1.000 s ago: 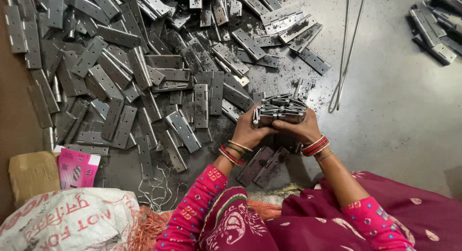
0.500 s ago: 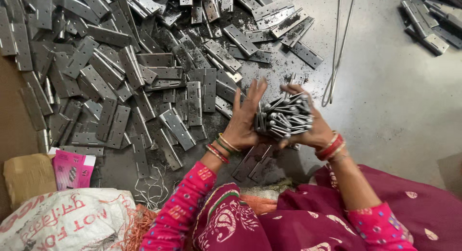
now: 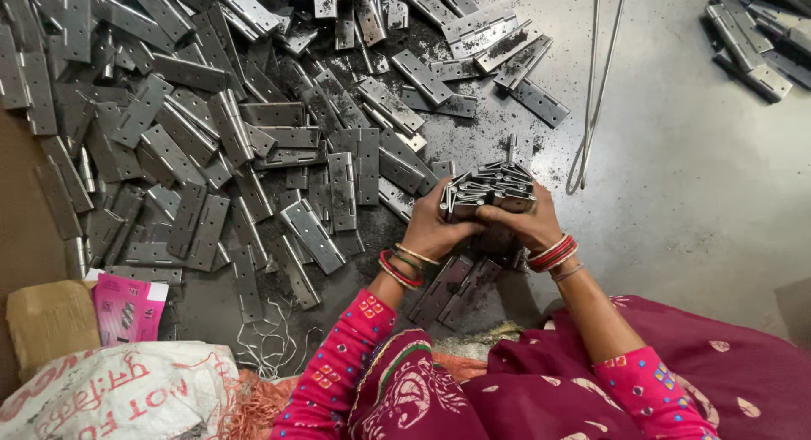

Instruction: The person sorts and stacks small metal hinges by picking them up from a large pile on the floor and aligning them into small bundles.

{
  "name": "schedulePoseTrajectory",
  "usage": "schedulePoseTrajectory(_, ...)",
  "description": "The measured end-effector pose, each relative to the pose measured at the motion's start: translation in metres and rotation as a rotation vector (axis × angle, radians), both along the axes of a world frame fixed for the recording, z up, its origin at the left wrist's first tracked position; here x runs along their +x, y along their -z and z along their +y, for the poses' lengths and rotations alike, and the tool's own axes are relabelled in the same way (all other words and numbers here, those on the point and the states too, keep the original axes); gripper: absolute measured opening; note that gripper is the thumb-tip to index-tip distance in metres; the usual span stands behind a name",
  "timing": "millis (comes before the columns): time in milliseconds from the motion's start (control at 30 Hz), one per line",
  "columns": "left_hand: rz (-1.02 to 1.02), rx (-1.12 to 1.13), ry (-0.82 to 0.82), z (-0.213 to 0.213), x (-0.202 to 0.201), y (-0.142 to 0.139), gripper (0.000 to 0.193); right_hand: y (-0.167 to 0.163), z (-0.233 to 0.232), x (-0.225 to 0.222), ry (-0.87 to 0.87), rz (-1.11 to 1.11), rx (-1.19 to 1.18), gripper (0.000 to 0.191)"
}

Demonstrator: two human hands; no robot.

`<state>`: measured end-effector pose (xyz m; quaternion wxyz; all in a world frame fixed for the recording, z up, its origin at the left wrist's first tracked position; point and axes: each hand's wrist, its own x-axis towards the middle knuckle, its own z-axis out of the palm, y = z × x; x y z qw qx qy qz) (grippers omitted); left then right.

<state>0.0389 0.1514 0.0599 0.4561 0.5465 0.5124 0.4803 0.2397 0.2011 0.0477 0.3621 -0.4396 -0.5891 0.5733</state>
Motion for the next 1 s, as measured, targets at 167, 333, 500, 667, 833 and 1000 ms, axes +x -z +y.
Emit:
schedulePoseTrajectory(167,0.020,0.163,0.009,-0.014,-0.006,-0.057,0.061,-0.065,-0.016,0.005,-0.008,-0.011,0.295,0.066)
schedulePoseTrajectory(333,-0.232,0.386,0.154,-0.012,-0.011,-0.079,0.090,-0.099,-0.017,0.014,-0.048,0.181,0.555,0.098)
schedulePoseTrajectory(500,0.575,0.652,0.065,0.020,-0.016,-0.022,0.122,-0.040,0.000,-0.001,-0.304,-0.239,0.472,0.133)
schedulePoseTrajectory(667,0.276,0.228,0.160,0.016,-0.016,0.042,0.090,0.022,0.008,0.006,-0.246,-0.399,0.494,0.105)
schedulePoseTrajectory(833,0.168,0.064,0.106,0.019,-0.014,0.034,0.074,0.015,0.010,0.004,-0.163,-0.174,0.321,0.067)
schedulePoseTrajectory(1000,0.107,0.131,0.118,0.007,-0.018,-0.035,0.072,-0.047,-0.003,-0.007,-0.060,-0.053,0.214,0.078)
